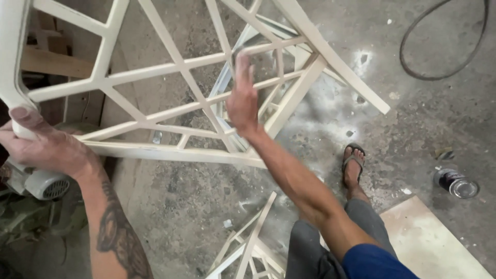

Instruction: The person sands the frame of a white wooden chair using a sanding block. They hold the chair with one hand and sand various parts of the frame, including the legs, backrest, and seat area. The person adjusts their position and the chair's orientation to reach different sections.

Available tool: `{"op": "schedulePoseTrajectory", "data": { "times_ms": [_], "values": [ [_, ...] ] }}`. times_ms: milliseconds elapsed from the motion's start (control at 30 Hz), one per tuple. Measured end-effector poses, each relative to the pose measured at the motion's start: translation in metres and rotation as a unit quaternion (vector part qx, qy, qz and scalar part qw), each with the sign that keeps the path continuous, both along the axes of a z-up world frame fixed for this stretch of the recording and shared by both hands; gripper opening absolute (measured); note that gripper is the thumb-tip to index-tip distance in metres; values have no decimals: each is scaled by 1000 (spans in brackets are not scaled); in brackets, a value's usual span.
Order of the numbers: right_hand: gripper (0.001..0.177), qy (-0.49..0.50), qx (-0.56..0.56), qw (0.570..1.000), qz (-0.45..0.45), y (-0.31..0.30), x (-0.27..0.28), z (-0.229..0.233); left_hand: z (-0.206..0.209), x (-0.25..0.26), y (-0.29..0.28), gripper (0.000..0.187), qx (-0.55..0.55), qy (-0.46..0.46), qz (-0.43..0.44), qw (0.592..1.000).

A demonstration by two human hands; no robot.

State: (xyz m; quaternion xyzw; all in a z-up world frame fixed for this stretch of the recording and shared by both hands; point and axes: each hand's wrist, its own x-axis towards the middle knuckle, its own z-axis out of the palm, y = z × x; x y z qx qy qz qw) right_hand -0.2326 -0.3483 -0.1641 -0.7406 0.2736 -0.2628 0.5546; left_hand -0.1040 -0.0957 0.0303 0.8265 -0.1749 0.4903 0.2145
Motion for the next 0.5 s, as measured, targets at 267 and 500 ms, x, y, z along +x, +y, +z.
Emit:
{"op": "schedulePoseTrajectory", "data": {
  "times_ms": [267,500],
  "values": [
    [72,45,73,981,-172,-44,9,-14,7,-12,-11,68,-41,52,-3,998],
    [91,-26,-89,994,61,13,8,10,12,-22,-25,69,-107,111,-32,988]
  ]
}}
